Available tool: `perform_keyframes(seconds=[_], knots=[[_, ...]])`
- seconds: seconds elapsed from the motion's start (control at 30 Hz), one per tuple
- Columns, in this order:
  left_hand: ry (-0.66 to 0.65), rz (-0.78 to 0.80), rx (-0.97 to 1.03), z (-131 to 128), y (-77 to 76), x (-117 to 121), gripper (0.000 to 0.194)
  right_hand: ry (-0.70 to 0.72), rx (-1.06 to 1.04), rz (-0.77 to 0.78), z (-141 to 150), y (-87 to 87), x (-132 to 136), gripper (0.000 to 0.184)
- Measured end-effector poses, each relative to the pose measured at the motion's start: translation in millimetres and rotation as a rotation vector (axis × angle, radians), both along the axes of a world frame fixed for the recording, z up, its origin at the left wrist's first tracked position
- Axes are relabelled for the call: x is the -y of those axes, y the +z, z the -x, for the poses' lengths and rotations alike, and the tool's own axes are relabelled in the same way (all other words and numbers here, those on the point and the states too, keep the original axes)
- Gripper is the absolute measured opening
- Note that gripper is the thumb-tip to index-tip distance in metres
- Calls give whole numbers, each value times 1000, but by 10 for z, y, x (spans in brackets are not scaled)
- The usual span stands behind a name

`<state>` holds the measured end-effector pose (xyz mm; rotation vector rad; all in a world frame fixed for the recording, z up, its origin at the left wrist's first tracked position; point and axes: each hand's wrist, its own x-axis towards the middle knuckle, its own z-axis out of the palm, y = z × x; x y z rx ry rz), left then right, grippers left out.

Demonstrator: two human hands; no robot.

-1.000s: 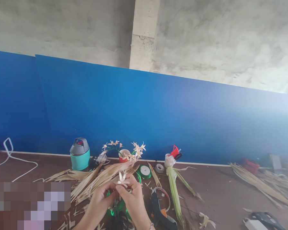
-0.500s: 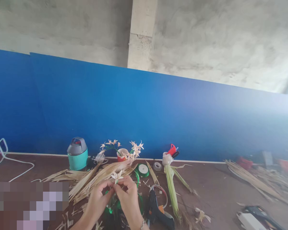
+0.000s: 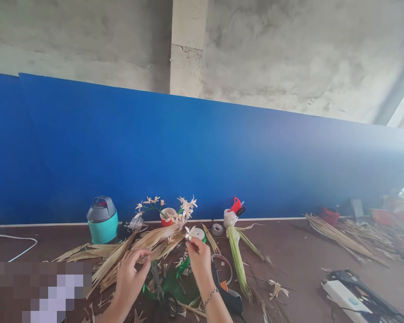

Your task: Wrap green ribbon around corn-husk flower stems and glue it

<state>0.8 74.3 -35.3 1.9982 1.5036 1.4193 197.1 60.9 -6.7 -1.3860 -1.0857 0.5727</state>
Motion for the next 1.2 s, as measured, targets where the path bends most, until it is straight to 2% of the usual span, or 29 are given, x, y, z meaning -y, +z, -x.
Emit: perform_keyframes(seconds=[0.13, 0.27, 0.43, 0.57, 0.7, 0.83, 1.03, 1.2], knots=[[4, -75, 33, 43, -8, -1, 17, 49, 167, 46, 207, -104, -47, 10], [3, -122, 112, 53, -9, 4, 20, 59, 311, 105, 407, -159, -163, 12], [10, 8, 209, 35, 103, 3, 22, 14, 481, 187, 521, -181, -365, 18], [-9, 61, 328, 23, 239, 22, 23, -58, 604, 226, 553, -172, -417, 18], [-30, 168, 504, 12, 324, 29, 22, -98, 685, 252, 568, -148, -353, 19], [-14, 333, 816, 51, 406, -7, 22, -95, 729, 247, 537, -91, -223, 18], [30, 364, 927, 179, 617, -94, 36, -18, 764, 203, 455, 32, 62, 19], [89, 340, 956, 258, 863, -176, 36, 86, 774, 167, 413, 21, 278, 18]])
